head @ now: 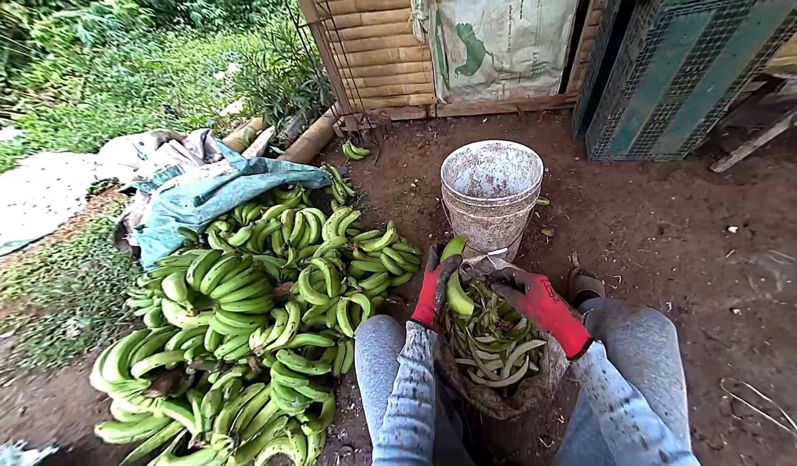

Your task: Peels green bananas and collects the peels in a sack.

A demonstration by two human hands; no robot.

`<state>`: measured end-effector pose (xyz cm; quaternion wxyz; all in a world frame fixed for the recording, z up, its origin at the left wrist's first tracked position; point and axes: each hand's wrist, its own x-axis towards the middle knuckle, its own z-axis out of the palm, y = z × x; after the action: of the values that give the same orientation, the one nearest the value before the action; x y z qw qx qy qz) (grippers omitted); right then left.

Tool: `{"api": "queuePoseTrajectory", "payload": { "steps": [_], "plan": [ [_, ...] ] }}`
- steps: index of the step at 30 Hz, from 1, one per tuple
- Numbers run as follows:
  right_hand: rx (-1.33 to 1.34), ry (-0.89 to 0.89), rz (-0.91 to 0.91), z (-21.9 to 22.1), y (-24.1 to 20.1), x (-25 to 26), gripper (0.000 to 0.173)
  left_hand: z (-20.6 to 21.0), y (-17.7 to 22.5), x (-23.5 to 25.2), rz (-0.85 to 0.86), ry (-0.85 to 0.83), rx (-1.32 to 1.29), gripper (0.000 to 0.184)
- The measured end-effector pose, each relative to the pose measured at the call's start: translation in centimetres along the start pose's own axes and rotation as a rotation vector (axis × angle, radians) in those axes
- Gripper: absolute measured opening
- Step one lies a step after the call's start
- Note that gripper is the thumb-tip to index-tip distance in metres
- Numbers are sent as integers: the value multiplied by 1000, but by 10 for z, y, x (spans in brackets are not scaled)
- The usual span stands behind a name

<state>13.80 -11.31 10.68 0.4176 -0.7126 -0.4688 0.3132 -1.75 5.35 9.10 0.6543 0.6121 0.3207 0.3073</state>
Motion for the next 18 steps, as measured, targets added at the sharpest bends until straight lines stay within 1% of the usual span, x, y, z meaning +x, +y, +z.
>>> {"api": "queuePoseTrajectory", "payload": {
  "steps": [2,4,6,7,8,10,11,12,13,14,15,17,18],
  "plan": [
    [61,-80,-159,8,-7,-8,33,-2,27,-5,4,-43,-14,44],
    [-83,-127,-252,11,-11,-12,34,-2,39,-11,-13,-93,-100,40],
    [-261,-100,-273,14,-11,-9,36,0,35,-19,-24,-100,-132,42],
    [-298,-37,-266,16,-9,-5,36,2,29,-25,-35,-91,-143,44],
    [-308,59,-235,18,-7,0,36,6,19,-32,-55,-57,-146,46],
    [-313,271,-65,17,3,18,37,16,0,-48,-79,-7,-148,45],
    [-300,340,39,14,9,27,40,16,-10,-59,-75,-30,-143,43],
    [-274,365,103,10,12,34,42,17,-14,-65,-69,-13,-140,40],
    [-240,348,103,7,11,36,42,16,-17,-63,-72,58,-153,37],
    [-189,298,52,11,7,33,38,11,-19,-58,-82,127,-192,36],
    [-120,209,-9,17,4,24,34,6,-18,-51,-98,162,-251,38],
    [68,-81,-88,23,-4,7,32,-2,-9,-37,-93,184,-308,43],
    [116,-228,-109,26,-7,3,32,-6,-5,-33,-89,179,-304,43]
  ]
}}
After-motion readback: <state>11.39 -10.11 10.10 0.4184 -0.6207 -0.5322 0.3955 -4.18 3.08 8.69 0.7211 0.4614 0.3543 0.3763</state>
